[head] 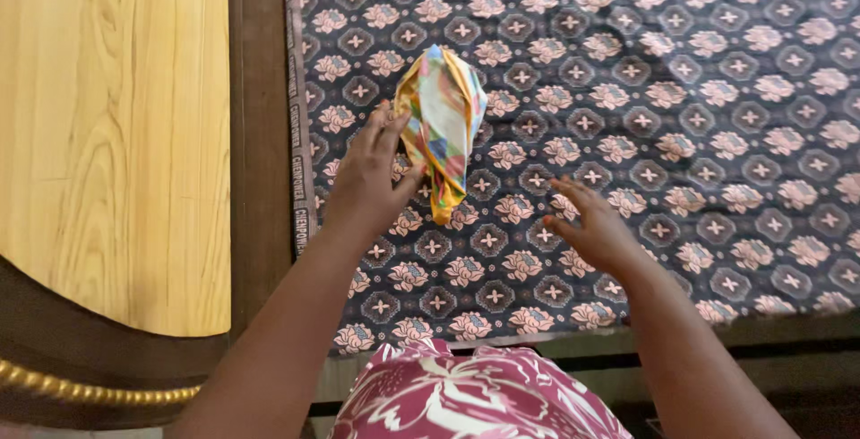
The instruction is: The person folds a colorful cloth with an elephant pattern by laying it on a bed, folding the edges inward, and smoothing it with their hands.
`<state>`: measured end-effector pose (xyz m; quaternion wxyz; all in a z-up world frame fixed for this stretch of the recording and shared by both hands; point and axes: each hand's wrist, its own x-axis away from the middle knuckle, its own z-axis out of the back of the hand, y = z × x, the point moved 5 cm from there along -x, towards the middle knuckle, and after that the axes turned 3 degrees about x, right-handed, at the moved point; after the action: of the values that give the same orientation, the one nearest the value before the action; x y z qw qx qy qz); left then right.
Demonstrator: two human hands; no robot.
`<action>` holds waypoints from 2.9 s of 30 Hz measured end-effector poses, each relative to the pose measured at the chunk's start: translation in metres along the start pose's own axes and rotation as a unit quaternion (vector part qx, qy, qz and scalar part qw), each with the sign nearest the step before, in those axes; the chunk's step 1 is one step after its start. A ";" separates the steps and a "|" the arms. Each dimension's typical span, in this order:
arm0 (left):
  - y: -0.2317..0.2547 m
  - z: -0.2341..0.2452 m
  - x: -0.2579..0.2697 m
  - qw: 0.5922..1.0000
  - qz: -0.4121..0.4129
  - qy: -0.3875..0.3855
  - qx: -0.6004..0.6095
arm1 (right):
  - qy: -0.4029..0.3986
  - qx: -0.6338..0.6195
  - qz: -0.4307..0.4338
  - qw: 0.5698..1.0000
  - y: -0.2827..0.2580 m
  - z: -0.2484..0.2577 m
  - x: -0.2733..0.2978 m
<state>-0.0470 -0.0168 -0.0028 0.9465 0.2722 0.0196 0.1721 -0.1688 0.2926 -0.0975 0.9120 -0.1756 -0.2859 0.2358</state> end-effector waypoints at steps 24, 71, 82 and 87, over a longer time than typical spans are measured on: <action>-0.085 -0.197 0.018 0.965 0.210 -0.116 0.103 | -0.176 -0.535 -0.111 0.819 0.064 -0.279 -0.217; 0.091 0.097 -0.081 0.776 0.105 -0.146 0.605 | 0.324 -0.406 0.185 0.834 -0.032 0.352 0.051; 0.196 0.124 -0.113 0.670 -0.001 -0.182 0.720 | 0.383 -0.269 0.136 0.873 -0.030 0.314 0.019; 0.248 0.127 -0.125 0.770 -0.021 -0.226 0.597 | 0.198 -0.354 0.245 0.880 -0.099 0.286 0.007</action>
<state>-0.2260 0.0725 0.2276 0.5741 0.8129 -0.0898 0.0391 -0.3035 0.2677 0.1719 0.7396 -0.5945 -0.1112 0.2952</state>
